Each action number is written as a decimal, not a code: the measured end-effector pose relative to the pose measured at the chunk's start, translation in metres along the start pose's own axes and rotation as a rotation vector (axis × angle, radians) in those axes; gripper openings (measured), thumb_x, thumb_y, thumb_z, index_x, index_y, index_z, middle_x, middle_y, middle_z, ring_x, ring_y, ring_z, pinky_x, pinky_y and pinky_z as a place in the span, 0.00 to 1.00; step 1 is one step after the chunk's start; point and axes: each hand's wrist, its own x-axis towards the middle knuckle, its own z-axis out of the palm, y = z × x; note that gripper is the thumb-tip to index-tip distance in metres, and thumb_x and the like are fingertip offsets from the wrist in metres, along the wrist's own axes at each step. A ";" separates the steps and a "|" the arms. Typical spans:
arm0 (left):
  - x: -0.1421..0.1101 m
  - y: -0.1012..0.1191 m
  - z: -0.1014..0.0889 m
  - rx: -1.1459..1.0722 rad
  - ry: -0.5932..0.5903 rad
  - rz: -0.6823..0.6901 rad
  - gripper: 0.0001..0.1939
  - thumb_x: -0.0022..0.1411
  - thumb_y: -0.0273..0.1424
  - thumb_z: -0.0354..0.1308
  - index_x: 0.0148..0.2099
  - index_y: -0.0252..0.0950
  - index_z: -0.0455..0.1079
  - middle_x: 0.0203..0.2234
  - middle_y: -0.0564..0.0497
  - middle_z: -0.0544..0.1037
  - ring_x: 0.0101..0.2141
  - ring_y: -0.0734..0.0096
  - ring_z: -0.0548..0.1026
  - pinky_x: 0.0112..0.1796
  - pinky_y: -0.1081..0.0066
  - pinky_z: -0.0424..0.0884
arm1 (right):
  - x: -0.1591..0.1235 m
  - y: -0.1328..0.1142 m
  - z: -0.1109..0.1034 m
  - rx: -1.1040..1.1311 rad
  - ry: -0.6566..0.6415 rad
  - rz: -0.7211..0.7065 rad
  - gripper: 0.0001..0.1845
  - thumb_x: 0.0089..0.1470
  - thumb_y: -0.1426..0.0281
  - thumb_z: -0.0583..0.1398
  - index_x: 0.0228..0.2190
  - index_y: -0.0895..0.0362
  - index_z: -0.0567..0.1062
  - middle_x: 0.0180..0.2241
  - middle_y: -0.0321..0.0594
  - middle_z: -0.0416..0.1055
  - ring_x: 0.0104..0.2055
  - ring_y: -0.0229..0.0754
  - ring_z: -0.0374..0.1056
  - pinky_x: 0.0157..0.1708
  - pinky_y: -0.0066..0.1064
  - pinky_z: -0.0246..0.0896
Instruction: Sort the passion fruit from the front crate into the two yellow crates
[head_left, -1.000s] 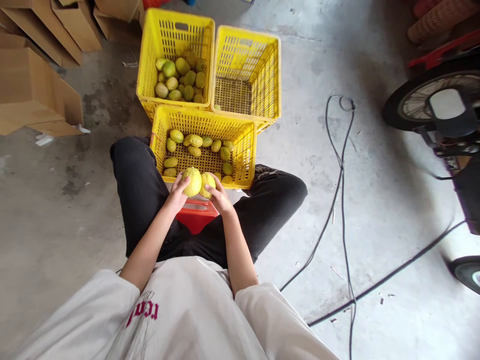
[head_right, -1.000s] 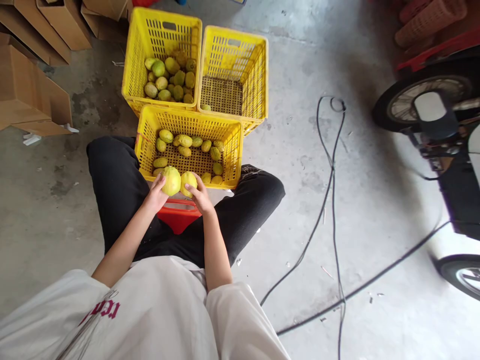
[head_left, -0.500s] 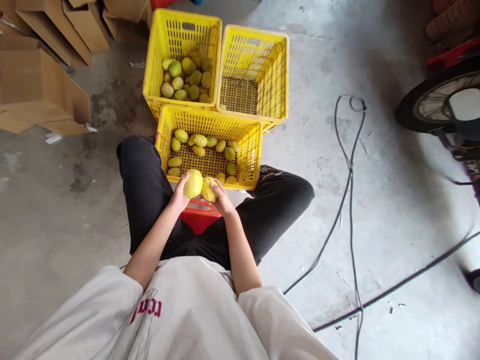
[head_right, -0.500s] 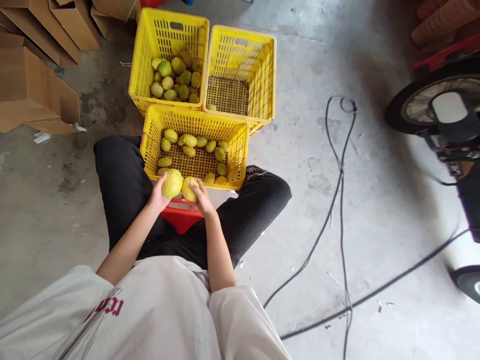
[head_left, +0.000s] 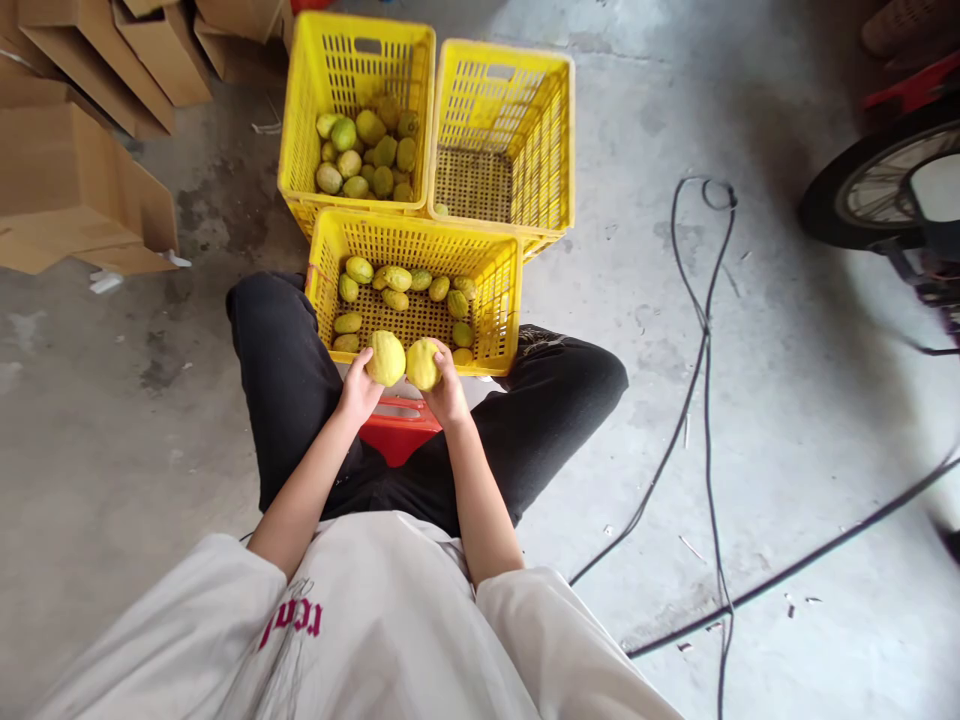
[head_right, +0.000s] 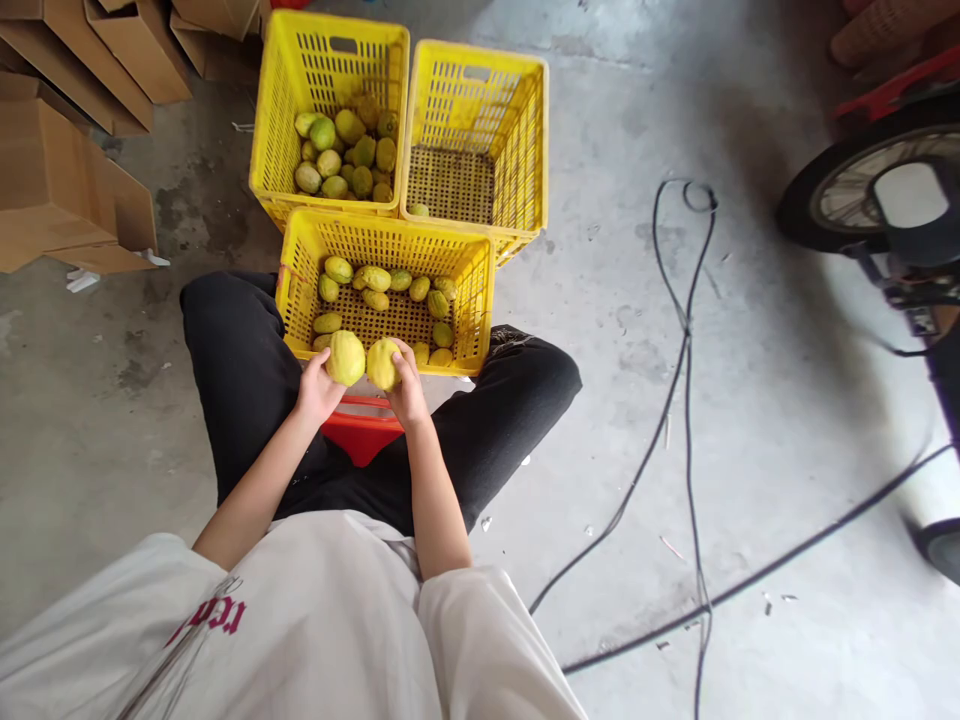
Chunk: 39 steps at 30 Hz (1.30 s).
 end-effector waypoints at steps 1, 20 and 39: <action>-0.001 0.000 0.001 0.007 -0.001 0.000 0.14 0.71 0.34 0.67 0.56 0.39 0.80 0.46 0.47 0.88 0.63 0.54 0.84 0.61 0.60 0.84 | 0.000 -0.001 0.000 -0.005 0.007 -0.012 0.30 0.52 0.48 0.73 0.52 0.44 0.77 0.54 0.40 0.80 0.65 0.56 0.77 0.55 0.47 0.86; 0.015 -0.012 -0.005 0.244 0.064 -0.022 0.21 0.67 0.50 0.74 0.51 0.42 0.80 0.50 0.41 0.88 0.70 0.39 0.78 0.64 0.53 0.84 | 0.003 0.003 -0.007 0.123 0.023 0.024 0.24 0.52 0.48 0.68 0.46 0.43 0.74 0.54 0.37 0.83 0.65 0.58 0.77 0.56 0.52 0.84; -0.001 -0.009 0.000 0.255 -0.016 0.116 0.25 0.61 0.42 0.77 0.55 0.47 0.71 0.61 0.46 0.81 0.65 0.46 0.81 0.59 0.51 0.85 | 0.005 -0.001 -0.008 0.067 -0.005 -0.028 0.38 0.43 0.51 0.82 0.53 0.44 0.79 0.50 0.39 0.83 0.67 0.60 0.78 0.61 0.50 0.85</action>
